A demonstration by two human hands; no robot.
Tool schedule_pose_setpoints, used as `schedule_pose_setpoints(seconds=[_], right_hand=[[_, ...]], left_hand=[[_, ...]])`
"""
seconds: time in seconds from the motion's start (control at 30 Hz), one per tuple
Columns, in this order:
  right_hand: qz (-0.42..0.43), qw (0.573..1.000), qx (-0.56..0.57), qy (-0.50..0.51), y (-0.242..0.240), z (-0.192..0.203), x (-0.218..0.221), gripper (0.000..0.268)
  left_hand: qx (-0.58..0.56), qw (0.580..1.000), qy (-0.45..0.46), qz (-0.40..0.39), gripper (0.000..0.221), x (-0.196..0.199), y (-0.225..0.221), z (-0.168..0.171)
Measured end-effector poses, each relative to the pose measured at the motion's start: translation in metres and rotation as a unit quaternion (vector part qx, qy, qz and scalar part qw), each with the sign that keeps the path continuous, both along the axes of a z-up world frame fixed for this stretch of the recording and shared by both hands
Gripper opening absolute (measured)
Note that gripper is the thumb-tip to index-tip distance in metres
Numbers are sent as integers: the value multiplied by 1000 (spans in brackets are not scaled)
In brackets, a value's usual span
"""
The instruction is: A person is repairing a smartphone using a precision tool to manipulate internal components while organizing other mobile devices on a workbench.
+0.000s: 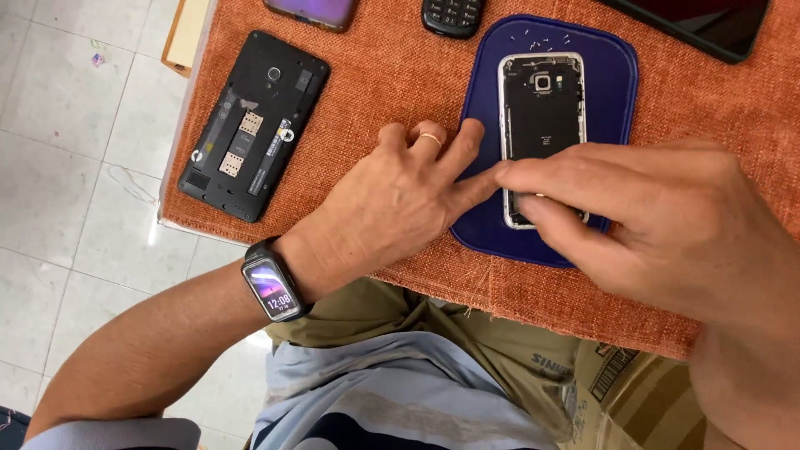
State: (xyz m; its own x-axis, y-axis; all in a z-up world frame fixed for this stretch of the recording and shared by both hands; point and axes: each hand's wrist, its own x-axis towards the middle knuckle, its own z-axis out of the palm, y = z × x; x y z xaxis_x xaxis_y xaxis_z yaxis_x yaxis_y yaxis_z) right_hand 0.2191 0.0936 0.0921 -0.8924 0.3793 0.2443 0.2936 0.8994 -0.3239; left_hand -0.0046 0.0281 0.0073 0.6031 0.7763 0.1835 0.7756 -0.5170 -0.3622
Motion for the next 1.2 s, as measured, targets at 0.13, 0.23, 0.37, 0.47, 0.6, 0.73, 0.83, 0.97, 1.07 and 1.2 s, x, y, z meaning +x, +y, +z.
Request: schedule_pose_setpoints(seconds=[0.13,0.23,0.37,0.47,0.6,0.73,0.83,0.97,1.07,1.2], right_hand=[[37,998,46,38,-3,-6,2,31],[23,998,53,29,-8,-5,1,42],[-41,995,95,-8,-9,-11,6,21],[-42,988,149,-21,-8,-5,4,3],[-4,996,90,-11,-7,0,-4,25],[11,997,75,31,-11,-4,-8,13],[16,996,72,55,-8,-1,-10,19],[9,997,70,28,-9,1,-8,31],[-1,995,102,16,-5,-3,-4,17],[30,997,65,3,-3,3,2,24]], left_hand=[[22,1000,-19,-1,40,1,0,-5],[36,999,-24,5,34,2,-1,0],[43,999,-27,14,41,3,-1,0],[25,999,10,17,52,3,-1,-1],[27,1000,3,16,52,3,-1,-4],[29,999,-16,17,44,4,-1,-4],[43,999,-12,21,46,3,-2,-2],[54,997,-46,15,37,3,-1,-8],[27,998,-60,-2,46,-4,3,0],[-27,983,-176,-47,28,-4,23,11]])
